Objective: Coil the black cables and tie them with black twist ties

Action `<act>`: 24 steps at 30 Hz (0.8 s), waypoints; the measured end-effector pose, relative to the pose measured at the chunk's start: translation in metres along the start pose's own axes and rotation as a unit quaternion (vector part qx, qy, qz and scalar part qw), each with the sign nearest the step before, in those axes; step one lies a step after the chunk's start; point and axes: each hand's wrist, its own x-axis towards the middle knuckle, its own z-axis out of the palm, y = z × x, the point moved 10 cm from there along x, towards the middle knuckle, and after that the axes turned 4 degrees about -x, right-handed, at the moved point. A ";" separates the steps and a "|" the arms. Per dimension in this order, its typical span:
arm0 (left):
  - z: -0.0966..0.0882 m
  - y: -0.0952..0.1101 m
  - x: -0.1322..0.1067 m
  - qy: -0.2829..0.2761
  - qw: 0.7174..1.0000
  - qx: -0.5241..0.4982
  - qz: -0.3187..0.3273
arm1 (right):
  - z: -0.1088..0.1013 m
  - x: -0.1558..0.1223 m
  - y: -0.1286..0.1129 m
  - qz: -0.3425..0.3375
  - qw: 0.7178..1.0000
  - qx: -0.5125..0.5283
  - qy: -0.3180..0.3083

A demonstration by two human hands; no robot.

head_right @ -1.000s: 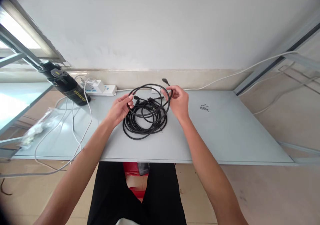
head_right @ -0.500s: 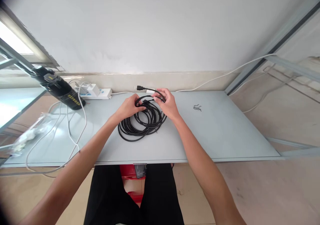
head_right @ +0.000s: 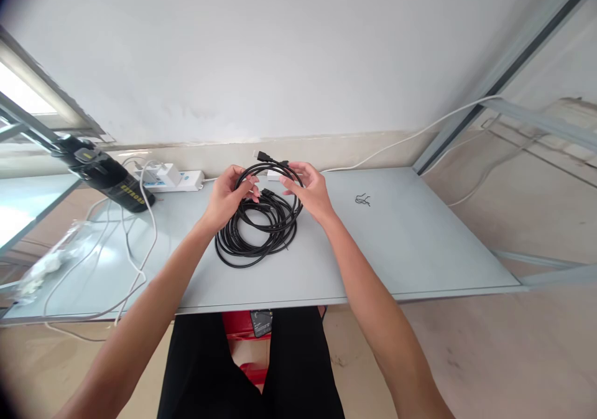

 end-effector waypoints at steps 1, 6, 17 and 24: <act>-0.002 0.001 0.000 0.008 0.999 -0.035 0.004 | 0.004 -0.001 0.000 0.012 1.000 0.012 -0.017; -0.011 -0.004 -0.001 0.055 0.990 -0.133 -0.002 | 0.016 -0.007 0.001 0.067 0.995 0.050 -0.059; 0.096 -0.009 -0.015 -0.134 0.982 0.029 -0.128 | -0.069 -0.046 -0.035 0.152 0.988 -0.010 0.011; 0.199 -0.069 -0.033 -0.306 0.910 0.225 -0.167 | -0.201 -0.097 -0.001 0.244 0.946 -0.197 0.085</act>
